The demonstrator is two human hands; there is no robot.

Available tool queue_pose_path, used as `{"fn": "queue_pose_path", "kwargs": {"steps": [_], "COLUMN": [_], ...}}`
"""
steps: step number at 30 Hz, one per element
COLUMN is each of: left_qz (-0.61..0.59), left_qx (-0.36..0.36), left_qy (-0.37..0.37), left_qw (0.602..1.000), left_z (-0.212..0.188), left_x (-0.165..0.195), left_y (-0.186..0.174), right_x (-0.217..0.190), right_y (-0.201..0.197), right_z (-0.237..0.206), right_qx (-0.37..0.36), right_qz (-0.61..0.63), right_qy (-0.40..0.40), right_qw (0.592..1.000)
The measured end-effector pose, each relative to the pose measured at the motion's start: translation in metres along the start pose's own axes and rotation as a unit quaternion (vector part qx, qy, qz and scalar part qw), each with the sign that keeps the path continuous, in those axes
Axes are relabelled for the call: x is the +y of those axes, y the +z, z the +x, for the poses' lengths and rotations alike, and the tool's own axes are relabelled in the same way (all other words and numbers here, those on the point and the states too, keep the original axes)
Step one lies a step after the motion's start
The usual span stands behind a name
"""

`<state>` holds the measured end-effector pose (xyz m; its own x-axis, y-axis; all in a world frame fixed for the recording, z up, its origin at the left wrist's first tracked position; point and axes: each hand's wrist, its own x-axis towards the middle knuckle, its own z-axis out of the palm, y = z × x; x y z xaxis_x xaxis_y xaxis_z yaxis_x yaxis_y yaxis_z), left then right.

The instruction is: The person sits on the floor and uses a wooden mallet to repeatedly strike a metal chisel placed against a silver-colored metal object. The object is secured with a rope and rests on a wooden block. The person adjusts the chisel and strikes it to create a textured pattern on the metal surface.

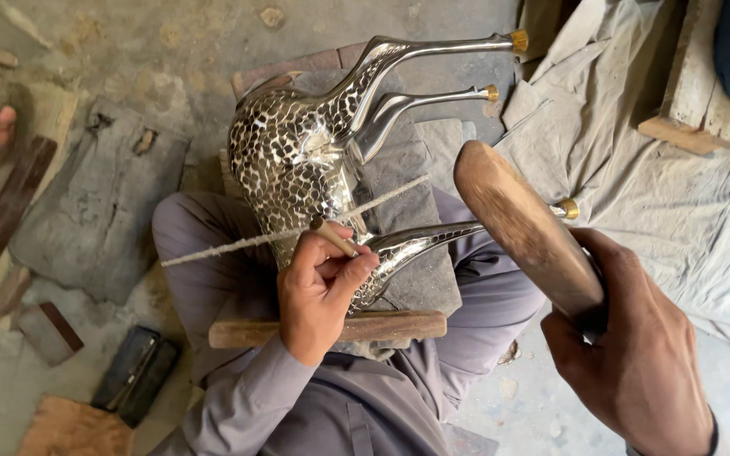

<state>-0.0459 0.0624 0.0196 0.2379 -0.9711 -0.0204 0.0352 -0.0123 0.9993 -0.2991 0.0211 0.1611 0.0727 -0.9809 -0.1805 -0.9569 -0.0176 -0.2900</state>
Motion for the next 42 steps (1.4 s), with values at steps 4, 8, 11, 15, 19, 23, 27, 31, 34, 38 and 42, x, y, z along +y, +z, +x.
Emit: {"fn": "queue_pose_path", "kwargs": {"steps": [4,8,11,15,19,23,27,31,34,38,42], "left_qz": [-0.003,0.108,0.157,0.174,0.125,0.169,0.193,0.306,0.135,0.271,0.253], "left_qx": [0.023,0.051,0.065,0.069,0.067,0.068,0.077,0.089,0.049,0.061,0.047], "left_qy": [0.010,0.041,0.077,0.090,0.091,0.099,0.110,0.235,0.060,0.150,0.149], "left_qw": [1.000,0.992,0.982,0.978,0.986,0.978,0.972,0.918,0.988,0.949,0.955], "left_z": [-0.006,-0.012,-0.014,-0.016,-0.015,-0.016,-0.018,-0.018,-0.018,-0.021,-0.021], "left_x": [-0.014,-0.020,-0.022,-0.027,-0.034,-0.039,-0.041,-0.043,-0.047,-0.053,-0.058], "left_y": [0.009,0.015,0.018,0.019,0.019,0.018,0.015,0.012,0.012,0.011,0.010], "right_x": [-0.020,-0.044,-0.063,-0.086,-0.105,-0.111,-0.109,-0.102,-0.096,-0.094,-0.094], "right_y": [-0.011,-0.016,-0.021,-0.032,-0.029,-0.033,-0.031,-0.027,-0.026,-0.026,-0.026], "right_z": [0.003,0.016,0.027,0.038,0.053,0.056,0.054,0.049,0.046,0.044,0.042], "right_qx": [0.077,0.164,0.206,0.194,0.143,0.206,0.147,0.132,0.144,0.118,0.124], "right_qz": [-0.033,-0.066,-0.218,-0.224,-0.195,-0.277,-0.322,-0.254,-0.366,-0.267,-0.361], "right_qy": [-0.156,-0.292,-0.333,-0.401,-0.414,-0.480,-0.400,-0.413,-0.397,-0.390,-0.368], "right_qw": [0.984,0.940,0.894,0.867,0.877,0.807,0.846,0.865,0.829,0.873,0.848]}}
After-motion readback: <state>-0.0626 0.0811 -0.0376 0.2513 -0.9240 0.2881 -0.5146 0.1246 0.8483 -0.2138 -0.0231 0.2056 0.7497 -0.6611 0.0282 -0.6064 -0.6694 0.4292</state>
